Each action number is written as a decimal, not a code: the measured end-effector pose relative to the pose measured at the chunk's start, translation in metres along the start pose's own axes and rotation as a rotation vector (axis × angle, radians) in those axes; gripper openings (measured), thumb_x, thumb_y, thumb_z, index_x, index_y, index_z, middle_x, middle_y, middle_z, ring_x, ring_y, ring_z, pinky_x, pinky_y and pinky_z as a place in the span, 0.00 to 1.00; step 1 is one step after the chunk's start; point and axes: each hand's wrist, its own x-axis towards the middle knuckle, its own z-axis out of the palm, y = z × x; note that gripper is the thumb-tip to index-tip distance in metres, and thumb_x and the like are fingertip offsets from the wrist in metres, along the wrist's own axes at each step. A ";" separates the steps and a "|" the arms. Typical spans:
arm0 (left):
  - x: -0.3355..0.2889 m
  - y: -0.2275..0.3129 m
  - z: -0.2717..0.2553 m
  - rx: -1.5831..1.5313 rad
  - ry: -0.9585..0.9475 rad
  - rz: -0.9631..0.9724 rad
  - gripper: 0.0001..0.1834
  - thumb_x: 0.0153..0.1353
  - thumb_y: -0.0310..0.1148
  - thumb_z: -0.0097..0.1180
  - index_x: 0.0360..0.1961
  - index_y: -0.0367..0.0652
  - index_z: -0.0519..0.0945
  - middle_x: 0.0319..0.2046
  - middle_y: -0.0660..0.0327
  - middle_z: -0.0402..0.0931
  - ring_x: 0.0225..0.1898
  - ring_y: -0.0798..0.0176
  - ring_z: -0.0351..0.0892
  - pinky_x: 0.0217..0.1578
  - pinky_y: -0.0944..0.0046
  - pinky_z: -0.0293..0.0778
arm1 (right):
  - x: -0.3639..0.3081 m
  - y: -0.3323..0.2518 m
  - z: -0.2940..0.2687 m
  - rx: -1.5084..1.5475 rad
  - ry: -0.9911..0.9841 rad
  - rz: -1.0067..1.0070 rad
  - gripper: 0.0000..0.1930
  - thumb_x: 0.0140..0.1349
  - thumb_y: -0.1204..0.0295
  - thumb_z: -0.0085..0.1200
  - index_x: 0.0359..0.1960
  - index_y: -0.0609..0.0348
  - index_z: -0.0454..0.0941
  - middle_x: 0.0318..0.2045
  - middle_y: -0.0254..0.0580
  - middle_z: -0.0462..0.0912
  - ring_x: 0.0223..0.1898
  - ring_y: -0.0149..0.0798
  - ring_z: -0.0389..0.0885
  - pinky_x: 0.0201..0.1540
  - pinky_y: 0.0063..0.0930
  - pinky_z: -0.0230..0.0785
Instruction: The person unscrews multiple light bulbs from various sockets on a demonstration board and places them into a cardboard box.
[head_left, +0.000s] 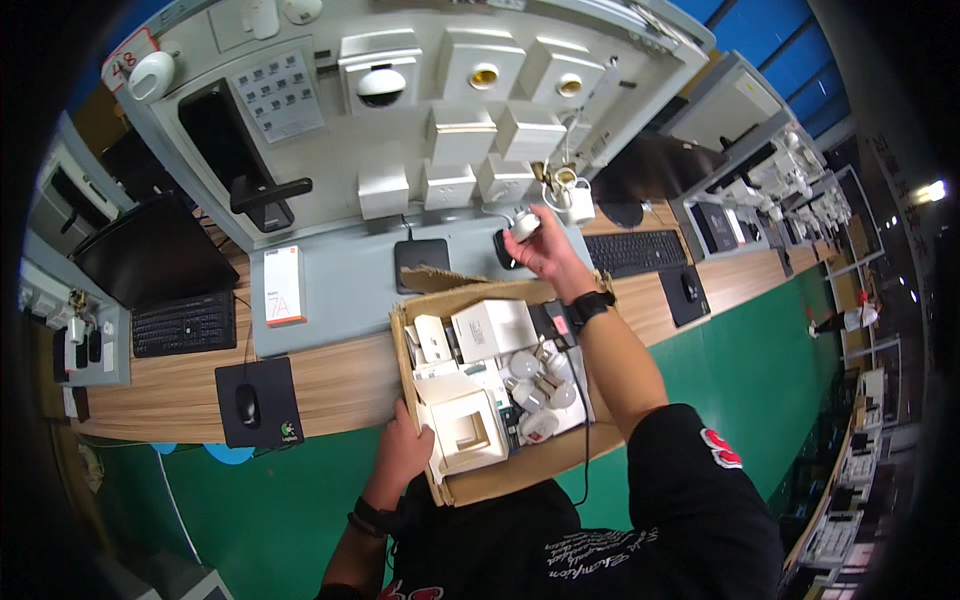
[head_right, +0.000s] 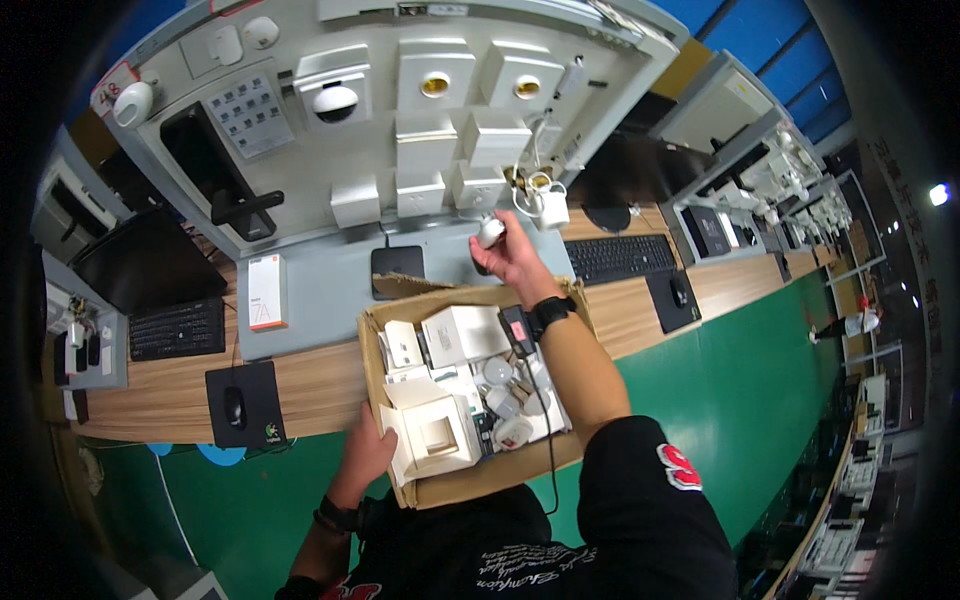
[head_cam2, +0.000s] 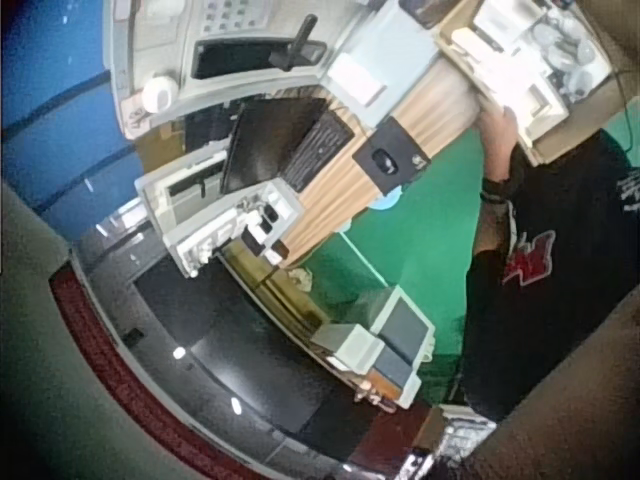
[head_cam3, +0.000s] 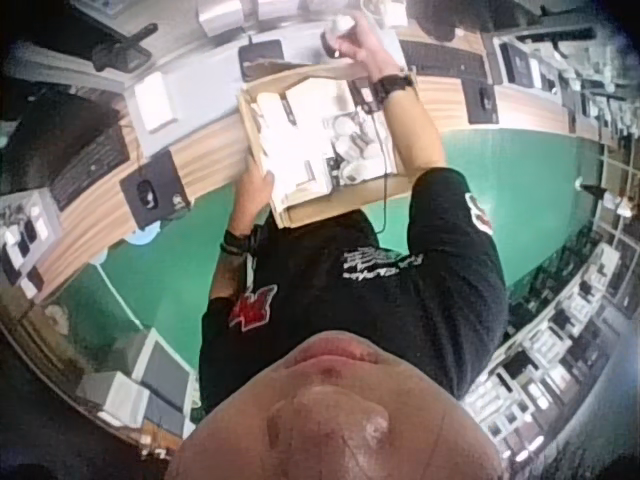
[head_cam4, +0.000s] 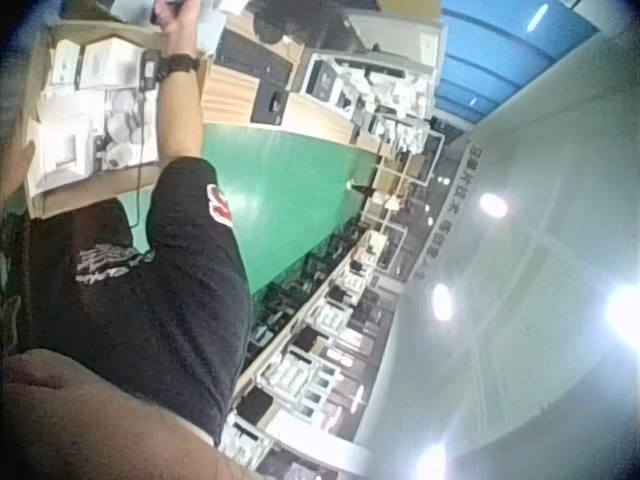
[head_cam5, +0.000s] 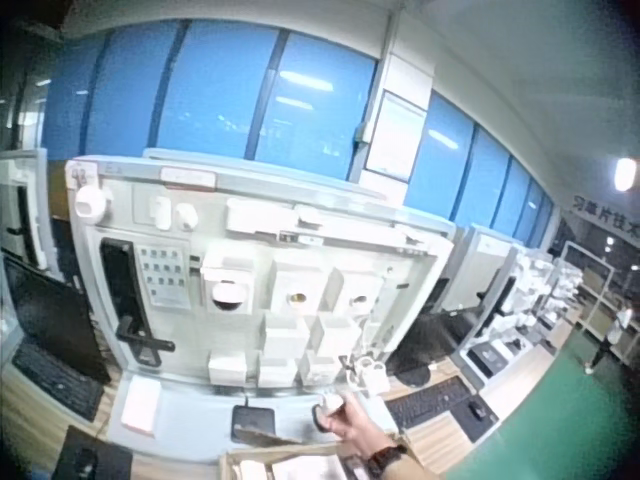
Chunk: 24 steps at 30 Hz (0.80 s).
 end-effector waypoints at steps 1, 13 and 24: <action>0.001 0.003 -0.002 -0.009 0.036 0.027 0.32 0.55 0.33 0.51 0.59 0.29 0.59 0.35 0.35 0.77 0.37 0.33 0.76 0.38 0.42 0.74 | -0.021 -0.003 0.001 -0.062 -0.136 -0.020 0.16 0.61 0.62 0.50 0.39 0.65 0.67 0.33 0.49 0.76 0.33 0.44 0.80 0.37 0.33 0.80; 0.020 -0.014 0.005 -0.295 -0.133 0.061 0.31 0.51 0.29 0.49 0.59 0.33 0.62 0.47 0.43 0.76 0.49 0.45 0.77 0.50 0.56 0.70 | -0.203 0.062 -0.156 -1.055 0.272 0.013 0.20 0.59 0.67 0.50 0.51 0.64 0.70 0.37 0.42 0.80 0.28 0.35 0.83 0.30 0.27 0.79; -0.026 0.003 0.033 -0.277 -0.004 0.068 0.29 0.51 0.24 0.46 0.58 0.34 0.64 0.47 0.46 0.77 0.48 0.49 0.78 0.49 0.59 0.71 | -0.183 0.087 -0.172 -1.755 -0.280 -0.010 0.23 0.53 0.55 0.56 0.40 0.66 0.79 0.30 0.54 0.83 0.31 0.49 0.82 0.38 0.39 0.73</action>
